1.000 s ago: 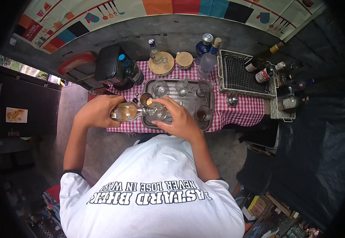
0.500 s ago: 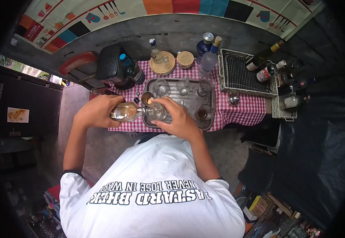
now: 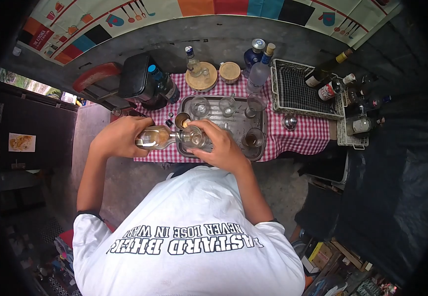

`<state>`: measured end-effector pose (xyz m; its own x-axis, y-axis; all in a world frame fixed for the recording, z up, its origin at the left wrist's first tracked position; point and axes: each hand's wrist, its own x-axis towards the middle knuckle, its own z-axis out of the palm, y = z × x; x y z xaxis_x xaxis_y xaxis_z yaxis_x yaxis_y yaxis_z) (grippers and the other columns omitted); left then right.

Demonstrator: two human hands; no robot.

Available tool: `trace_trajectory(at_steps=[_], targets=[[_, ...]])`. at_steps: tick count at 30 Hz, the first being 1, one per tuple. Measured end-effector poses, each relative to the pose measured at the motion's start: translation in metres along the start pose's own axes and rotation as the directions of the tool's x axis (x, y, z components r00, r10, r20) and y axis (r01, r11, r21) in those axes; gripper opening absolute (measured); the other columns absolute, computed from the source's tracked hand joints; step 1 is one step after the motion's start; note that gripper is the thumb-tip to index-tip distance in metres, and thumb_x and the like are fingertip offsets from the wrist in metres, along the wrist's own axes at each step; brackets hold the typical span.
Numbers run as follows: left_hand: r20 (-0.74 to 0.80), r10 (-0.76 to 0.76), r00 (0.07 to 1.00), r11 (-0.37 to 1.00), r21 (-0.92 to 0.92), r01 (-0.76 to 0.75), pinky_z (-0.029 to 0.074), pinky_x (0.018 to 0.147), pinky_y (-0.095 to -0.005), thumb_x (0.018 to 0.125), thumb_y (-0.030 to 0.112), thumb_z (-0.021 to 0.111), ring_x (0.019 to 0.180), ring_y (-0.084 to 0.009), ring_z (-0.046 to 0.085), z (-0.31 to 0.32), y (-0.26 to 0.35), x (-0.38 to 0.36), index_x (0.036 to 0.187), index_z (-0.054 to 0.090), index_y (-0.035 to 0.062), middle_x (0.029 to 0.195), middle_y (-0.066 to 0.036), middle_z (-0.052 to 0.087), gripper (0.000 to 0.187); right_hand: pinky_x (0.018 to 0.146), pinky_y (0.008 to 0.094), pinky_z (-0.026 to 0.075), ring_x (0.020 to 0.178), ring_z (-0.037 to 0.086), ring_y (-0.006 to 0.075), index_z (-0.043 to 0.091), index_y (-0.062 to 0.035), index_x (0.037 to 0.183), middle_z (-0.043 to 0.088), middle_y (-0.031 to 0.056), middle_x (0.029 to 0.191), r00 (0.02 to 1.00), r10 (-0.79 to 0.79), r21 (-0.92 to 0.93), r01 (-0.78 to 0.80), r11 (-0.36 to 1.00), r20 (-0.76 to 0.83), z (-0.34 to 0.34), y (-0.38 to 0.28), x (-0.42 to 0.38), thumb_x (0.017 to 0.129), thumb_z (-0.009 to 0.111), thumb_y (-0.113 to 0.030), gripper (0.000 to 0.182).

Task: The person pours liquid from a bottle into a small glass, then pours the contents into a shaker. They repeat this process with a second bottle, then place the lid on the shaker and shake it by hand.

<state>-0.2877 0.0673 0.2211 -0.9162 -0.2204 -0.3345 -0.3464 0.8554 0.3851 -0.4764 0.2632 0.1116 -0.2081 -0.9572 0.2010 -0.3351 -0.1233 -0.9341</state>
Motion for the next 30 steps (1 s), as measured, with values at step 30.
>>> trace_trajectory(at_steps=[30], targets=[[-0.325,0.072,0.943,0.917,-0.351,-0.191,0.053,0.082,-0.0397,0.060,0.013,0.077,0.091,-0.0343,0.065,0.058,-0.107,-0.031,0.115,0.061,-0.0019,0.099,-0.017,0.064,0.059,0.101,0.0352,0.051,0.119,0.061,0.0210,0.056,-0.0025,0.131,0.061,0.0117,0.127,0.997,0.045,0.110,-0.038,0.993,-0.057,0.058,-0.033,0.047,0.076,0.082,-0.005,0.061]])
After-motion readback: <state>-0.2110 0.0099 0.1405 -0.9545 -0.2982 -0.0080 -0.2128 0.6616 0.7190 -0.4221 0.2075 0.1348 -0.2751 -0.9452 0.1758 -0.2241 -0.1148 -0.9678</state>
